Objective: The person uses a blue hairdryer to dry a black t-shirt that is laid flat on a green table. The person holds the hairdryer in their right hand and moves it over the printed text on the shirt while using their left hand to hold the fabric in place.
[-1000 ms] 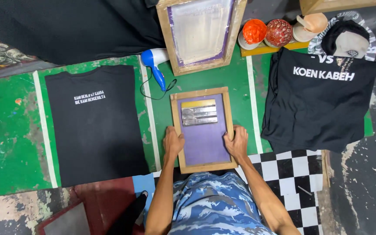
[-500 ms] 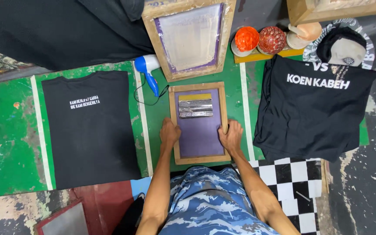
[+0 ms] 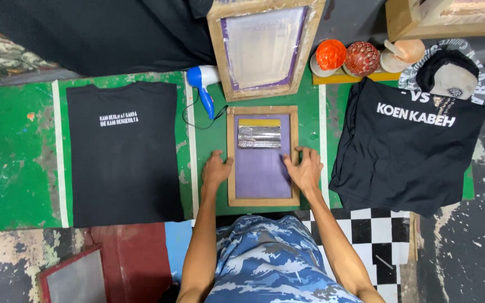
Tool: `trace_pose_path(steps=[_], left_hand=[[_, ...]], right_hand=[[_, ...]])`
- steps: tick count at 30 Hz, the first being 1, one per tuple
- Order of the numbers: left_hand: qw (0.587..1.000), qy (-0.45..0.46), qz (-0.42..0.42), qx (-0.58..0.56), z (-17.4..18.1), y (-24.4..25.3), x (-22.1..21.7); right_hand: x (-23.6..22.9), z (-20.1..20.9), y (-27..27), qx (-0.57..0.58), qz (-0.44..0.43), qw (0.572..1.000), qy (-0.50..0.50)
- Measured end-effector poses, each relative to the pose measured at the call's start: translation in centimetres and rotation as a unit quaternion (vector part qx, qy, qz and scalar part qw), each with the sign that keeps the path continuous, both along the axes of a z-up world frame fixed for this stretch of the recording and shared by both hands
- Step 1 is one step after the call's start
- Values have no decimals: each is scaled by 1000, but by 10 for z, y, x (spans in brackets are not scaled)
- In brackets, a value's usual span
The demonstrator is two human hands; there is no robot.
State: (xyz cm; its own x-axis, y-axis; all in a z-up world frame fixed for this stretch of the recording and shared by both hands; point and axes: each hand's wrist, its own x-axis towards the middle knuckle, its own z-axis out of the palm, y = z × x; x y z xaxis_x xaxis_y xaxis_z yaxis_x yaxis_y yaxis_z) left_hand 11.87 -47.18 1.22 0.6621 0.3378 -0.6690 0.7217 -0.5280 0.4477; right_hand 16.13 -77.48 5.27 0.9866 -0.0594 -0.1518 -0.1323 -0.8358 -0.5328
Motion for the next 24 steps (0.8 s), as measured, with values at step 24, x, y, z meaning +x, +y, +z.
trace_pose_path(steps=[24], left_hand=[[989,-136,51,-33,81,115,35]], right_hand=[[27,57,204,92,101,972,190]])
